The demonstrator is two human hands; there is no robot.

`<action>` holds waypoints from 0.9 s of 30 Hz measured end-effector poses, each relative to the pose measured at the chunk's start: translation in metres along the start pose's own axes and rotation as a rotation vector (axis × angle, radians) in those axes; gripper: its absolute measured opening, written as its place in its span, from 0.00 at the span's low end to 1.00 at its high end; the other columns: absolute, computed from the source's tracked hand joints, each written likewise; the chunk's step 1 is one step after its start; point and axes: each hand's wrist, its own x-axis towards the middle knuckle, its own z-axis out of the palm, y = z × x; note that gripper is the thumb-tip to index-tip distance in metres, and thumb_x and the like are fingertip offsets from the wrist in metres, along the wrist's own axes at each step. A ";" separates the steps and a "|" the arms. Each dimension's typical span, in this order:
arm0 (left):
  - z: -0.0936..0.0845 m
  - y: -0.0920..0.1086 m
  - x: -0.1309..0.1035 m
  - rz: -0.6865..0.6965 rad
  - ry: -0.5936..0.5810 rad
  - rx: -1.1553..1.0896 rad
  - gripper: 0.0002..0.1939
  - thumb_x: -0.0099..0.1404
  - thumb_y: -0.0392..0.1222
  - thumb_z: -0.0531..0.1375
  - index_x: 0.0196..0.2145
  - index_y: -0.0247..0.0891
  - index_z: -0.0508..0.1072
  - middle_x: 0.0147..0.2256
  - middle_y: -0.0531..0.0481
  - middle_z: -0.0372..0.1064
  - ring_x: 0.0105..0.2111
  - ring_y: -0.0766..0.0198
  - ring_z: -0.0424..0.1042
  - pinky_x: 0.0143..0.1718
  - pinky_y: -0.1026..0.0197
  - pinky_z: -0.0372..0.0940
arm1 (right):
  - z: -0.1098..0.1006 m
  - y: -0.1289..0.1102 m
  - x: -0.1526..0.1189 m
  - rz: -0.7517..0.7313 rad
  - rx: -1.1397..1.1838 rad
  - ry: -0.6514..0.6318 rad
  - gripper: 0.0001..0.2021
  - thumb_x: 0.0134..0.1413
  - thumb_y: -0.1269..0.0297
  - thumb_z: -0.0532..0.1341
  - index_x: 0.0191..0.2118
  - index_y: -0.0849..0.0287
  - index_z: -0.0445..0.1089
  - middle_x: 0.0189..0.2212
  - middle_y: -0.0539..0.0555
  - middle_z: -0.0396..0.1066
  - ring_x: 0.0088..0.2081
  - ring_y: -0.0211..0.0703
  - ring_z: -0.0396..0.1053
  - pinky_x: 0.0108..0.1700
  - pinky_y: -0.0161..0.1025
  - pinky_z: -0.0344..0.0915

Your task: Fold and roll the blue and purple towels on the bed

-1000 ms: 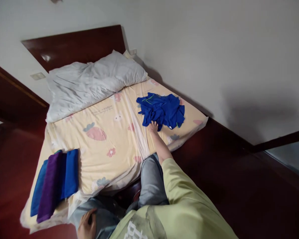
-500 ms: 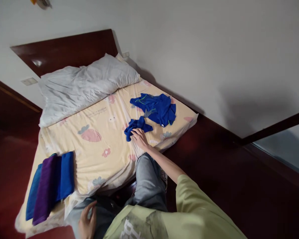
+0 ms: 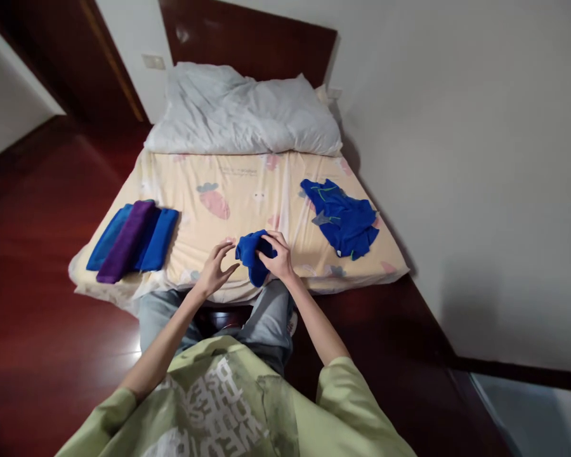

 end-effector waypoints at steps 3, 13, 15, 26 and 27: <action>0.007 0.001 0.004 0.076 -0.014 0.036 0.22 0.71 0.47 0.64 0.59 0.39 0.69 0.59 0.36 0.66 0.62 0.50 0.69 0.63 0.45 0.68 | 0.003 -0.012 -0.004 0.009 0.004 -0.053 0.20 0.59 0.55 0.69 0.55 0.54 0.76 0.54 0.62 0.73 0.58 0.56 0.73 0.63 0.56 0.73; 0.002 0.023 -0.017 0.008 0.051 0.086 0.13 0.71 0.37 0.56 0.51 0.38 0.73 0.50 0.38 0.71 0.51 0.53 0.74 0.55 0.52 0.71 | 0.024 -0.016 -0.018 0.066 0.096 -0.166 0.34 0.54 0.48 0.73 0.63 0.55 0.69 0.59 0.65 0.66 0.63 0.59 0.69 0.62 0.57 0.74; -0.005 0.025 -0.017 -0.060 0.066 0.038 0.15 0.72 0.37 0.55 0.53 0.36 0.73 0.48 0.39 0.73 0.47 0.55 0.75 0.53 0.53 0.71 | 0.029 -0.016 -0.020 0.067 0.094 -0.197 0.36 0.53 0.47 0.74 0.64 0.55 0.68 0.60 0.65 0.65 0.64 0.59 0.68 0.62 0.57 0.74; -0.020 0.022 -0.018 -0.325 0.250 -0.231 0.10 0.70 0.43 0.63 0.43 0.36 0.81 0.36 0.47 0.80 0.36 0.61 0.78 0.38 0.64 0.72 | 0.058 -0.058 -0.036 -0.007 -0.122 -0.351 0.22 0.57 0.58 0.72 0.57 0.51 0.76 0.65 0.63 0.63 0.70 0.63 0.59 0.71 0.67 0.61; -0.021 0.022 -0.018 -0.342 0.274 -0.235 0.10 0.69 0.44 0.65 0.41 0.36 0.81 0.35 0.47 0.80 0.35 0.61 0.78 0.38 0.64 0.72 | 0.060 -0.064 -0.039 -0.011 -0.137 -0.334 0.19 0.58 0.58 0.71 0.55 0.50 0.77 0.65 0.63 0.64 0.70 0.64 0.58 0.71 0.68 0.61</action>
